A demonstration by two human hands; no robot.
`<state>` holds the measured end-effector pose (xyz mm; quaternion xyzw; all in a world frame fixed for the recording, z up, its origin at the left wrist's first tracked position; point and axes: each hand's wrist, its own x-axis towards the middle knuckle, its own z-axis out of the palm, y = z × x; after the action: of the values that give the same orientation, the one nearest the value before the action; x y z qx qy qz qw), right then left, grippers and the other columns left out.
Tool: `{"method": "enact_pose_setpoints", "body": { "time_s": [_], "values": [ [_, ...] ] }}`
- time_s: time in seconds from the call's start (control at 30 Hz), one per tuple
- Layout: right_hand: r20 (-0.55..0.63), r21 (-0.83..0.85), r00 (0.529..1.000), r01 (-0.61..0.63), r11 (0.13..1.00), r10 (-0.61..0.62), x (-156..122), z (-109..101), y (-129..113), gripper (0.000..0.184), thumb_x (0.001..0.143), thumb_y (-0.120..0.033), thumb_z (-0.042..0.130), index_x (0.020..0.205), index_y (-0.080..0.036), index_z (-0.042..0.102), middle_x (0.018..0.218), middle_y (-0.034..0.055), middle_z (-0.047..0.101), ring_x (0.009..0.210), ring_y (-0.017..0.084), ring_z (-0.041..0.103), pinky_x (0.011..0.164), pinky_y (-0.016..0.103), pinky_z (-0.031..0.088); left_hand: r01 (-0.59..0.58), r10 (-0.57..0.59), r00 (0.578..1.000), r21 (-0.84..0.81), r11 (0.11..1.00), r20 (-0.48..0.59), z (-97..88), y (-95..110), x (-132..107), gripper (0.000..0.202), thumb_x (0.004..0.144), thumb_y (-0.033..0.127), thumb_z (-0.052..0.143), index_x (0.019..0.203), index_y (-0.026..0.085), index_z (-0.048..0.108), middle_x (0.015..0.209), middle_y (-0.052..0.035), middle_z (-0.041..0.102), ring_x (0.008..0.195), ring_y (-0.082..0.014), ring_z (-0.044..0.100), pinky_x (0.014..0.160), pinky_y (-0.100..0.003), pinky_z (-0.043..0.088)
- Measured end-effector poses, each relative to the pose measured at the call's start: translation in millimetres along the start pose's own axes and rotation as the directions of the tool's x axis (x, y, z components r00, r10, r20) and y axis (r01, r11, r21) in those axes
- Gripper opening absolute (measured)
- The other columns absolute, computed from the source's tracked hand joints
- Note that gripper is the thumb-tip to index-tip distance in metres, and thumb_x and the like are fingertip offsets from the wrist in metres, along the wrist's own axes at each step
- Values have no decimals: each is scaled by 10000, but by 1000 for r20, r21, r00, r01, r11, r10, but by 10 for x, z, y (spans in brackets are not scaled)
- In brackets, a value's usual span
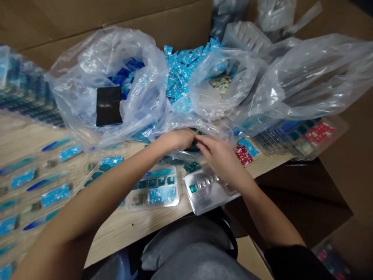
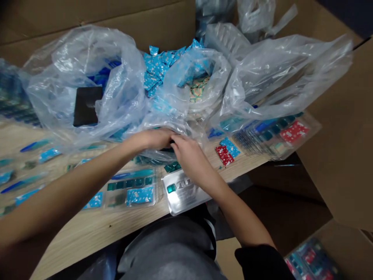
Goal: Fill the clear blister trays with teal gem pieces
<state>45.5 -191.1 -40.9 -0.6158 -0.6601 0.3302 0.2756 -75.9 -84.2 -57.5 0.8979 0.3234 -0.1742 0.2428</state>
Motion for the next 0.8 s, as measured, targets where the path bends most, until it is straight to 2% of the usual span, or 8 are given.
{"method": "enact_pose_setpoints", "body": {
  "time_s": [0.07, 0.13, 0.27, 0.33, 0.4, 0.6, 0.7, 0.8],
  "values": [
    [-19, 302, 999, -20, 953, 27, -94, -38, 37, 263, 940, -182, 528, 1139, -161, 699, 1166, 112, 733, 1070, 238, 694, 975, 432, 524, 20, -20, 1000, -2, 1000, -10, -107, 19, -114, 264, 855, 232, 517, 1057, 184, 680, 990, -41, 737, 853, -183, 671, 787, -250, 493],
    [48, 592, 987, -151, 791, 153, -177, -71, 49, 241, 949, -271, 544, 1093, -161, 704, 1073, 96, 751, 981, 208, 719, 952, 411, 551, 24, -25, 998, -17, 1000, -58, -215, 45, -255, 307, 899, 284, 474, 1141, 194, 641, 1063, -36, 719, 900, -181, 658, 810, -259, 485],
    [354, 884, 888, -420, 206, 293, -187, -32, -22, 317, 984, -425, 494, 969, -157, 662, 907, 79, 732, 879, 167, 727, 933, 359, 569, -120, 82, 974, -172, 978, -211, -316, 122, -477, 259, 896, 330, 510, 1058, 178, 644, 1009, -28, 703, 876, -170, 641, 809, -267, 486],
    [420, 906, 873, -417, -64, 250, -112, 46, -90, 399, 1008, -499, 389, 965, -183, 629, 876, 60, 715, 872, 168, 722, 899, 362, 582, -199, 134, 958, -251, 947, -253, -287, 176, -543, 224, 892, 303, 512, 1025, 175, 639, 977, -24, 696, 846, -158, 637, 797, -266, 496],
    [390, 914, 888, -342, -217, 244, -21, 134, -155, 443, 1015, -528, 328, 922, -204, 615, 856, 39, 697, 865, 169, 708, 855, 354, 592, -244, 162, 945, -284, 927, -285, -225, 228, -604, 236, 893, 291, 523, 1072, 181, 630, 1037, -34, 695, 904, -166, 644, 847, -285, 506],
    [309, 926, 890, -202, -318, 334, 81, 259, -242, 421, 1000, -522, 392, 858, -196, 618, 807, 17, 647, 796, 134, 646, 773, 268, 572, -279, 107, 892, -347, 895, -440, -90, 260, -804, 348, 926, 367, 531, 1227, 208, 606, 1283, -75, 649, 1163, -220, 605, 1025, -360, 476],
    [293, 943, 905, -219, -250, 310, -4, 245, -241, 373, 1002, -472, 415, 859, -189, 611, 841, 38, 645, 796, 133, 625, 702, 250, 557, -261, 31, 877, -422, 868, -479, -58, 228, -848, 297, 939, 343, 505, 1161, 202, 641, 1186, -76, 688, 1062, -201, 645, 939, -329, 525],
    [255, 966, 929, -237, -99, 270, -165, 226, -224, 151, 944, -327, 547, 905, -204, 623, 916, 46, 654, 850, 145, 622, 661, 245, 536, -294, -42, 832, -504, 812, -553, 16, 232, -882, 191, 913, 312, 562, 1045, 206, 648, 953, -46, 694, 842, -164, 662, 756, -281, 560]
  ]
}}
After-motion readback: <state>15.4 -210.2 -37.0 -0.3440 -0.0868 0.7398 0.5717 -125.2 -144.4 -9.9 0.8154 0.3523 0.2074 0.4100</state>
